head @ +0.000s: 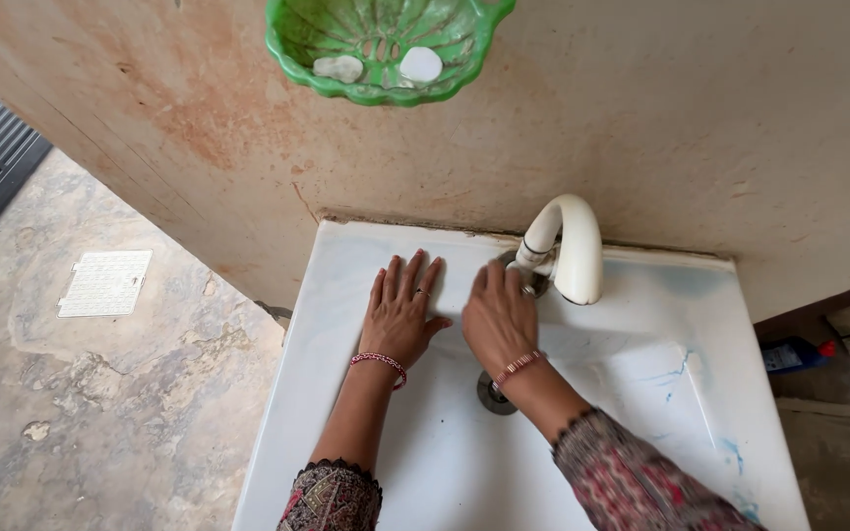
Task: The person scrubs a white bathroom sink with a steel wool pad, removing blue stains from the basin and surrounding surfaces. The person also wipes the faucet and the area around it.
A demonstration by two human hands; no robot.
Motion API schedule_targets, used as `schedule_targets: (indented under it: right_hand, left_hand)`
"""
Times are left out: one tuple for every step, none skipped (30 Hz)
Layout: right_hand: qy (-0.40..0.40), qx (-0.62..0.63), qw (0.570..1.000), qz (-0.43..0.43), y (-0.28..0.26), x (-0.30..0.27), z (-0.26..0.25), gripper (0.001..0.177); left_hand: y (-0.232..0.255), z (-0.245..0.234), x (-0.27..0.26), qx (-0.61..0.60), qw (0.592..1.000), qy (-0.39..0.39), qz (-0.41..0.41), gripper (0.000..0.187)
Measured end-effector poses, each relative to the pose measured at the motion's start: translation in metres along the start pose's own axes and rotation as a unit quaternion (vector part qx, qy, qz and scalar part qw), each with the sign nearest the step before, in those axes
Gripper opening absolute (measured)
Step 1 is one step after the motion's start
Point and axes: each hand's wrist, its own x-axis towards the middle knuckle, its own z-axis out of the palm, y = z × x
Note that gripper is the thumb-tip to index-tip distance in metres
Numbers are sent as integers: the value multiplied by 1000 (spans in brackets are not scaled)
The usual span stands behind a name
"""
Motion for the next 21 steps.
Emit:
schedule_targets:
  right_hand:
    - [1,0,1000,-2,0,2,-1,43]
    - [-39,-17,999,-6,-2,5,-3,33]
    - [-80,-34,996,-10,-3,9,-4,26]
    - [-79,-35,996,-8,-1,1,-5,26]
    - [-67,-45,996,-31,1,-7,-6,28]
    - [-53,-56,996,-55,3,-13,-7,31]
    - [-51,-57,996,-54,2,-12,-2,31]
    - [-40,-80,994,-59,1,-13,3,34]
    - [-29,-103,992,-64,1,-15,7,37]
    - [-31,-104,992,-62,-6,-5,10,37]
    - [-37,-123,991,-48,-12,6,11,27]
    - [-37,-143,989,-33,-17,24,12,20]
    - [-33,-145,988,-31,-17,30,13,20]
    - [-58,-149,987,-7,-17,33,14,20]
    - [-83,-153,985,17,-18,36,15,20]
    - [-81,-154,985,19,-19,29,18,20]
    - [-73,-154,985,17,-20,22,20,21]
    - [-65,-155,986,16,-21,14,23,21]
    - [-64,-155,986,17,-23,14,25,21]
    - [-81,-155,985,16,-23,14,26,24]
    - [-99,-155,983,14,-23,13,26,26]
  left_hand:
    - [1,0,0,0,1000,1,-1,94]
    - [1,0,0,1,1000,-2,0,95]
    - [1,-1,1,2,1000,-6,1,96]
    - [1,-1,0,1,1000,-6,3,96]
    - [2,-1,-1,-6,1000,-9,-2,96]
    - [1,-2,0,-13,1000,-10,-8,96]
    - [0,-3,2,-13,1000,-8,-7,96]
    - [0,-2,2,-9,1000,-9,-6,96]
    - [1,-2,1,-5,1000,-11,-6,96]
    - [0,2,-1,-6,1000,-12,-4,96]
    - [0,4,-3,-8,1000,-3,-2,94]
    - [-2,5,0,-9,1000,12,1,93]
    - [-3,4,2,-9,1000,16,4,93]
    - [-3,5,1,-7,1000,14,3,93]
    - [-3,7,1,-5,1000,12,1,94]
    - [-2,6,1,-4,1000,13,3,94]
    - [-1,4,2,-5,1000,7,0,94]
    - [-1,3,1,-6,1000,1,-2,95]
    - [-3,4,2,-5,1000,2,-1,95]
    - [-3,5,2,-1,1000,0,-1,95]
    - [-3,6,2,4,1000,-1,-2,95]
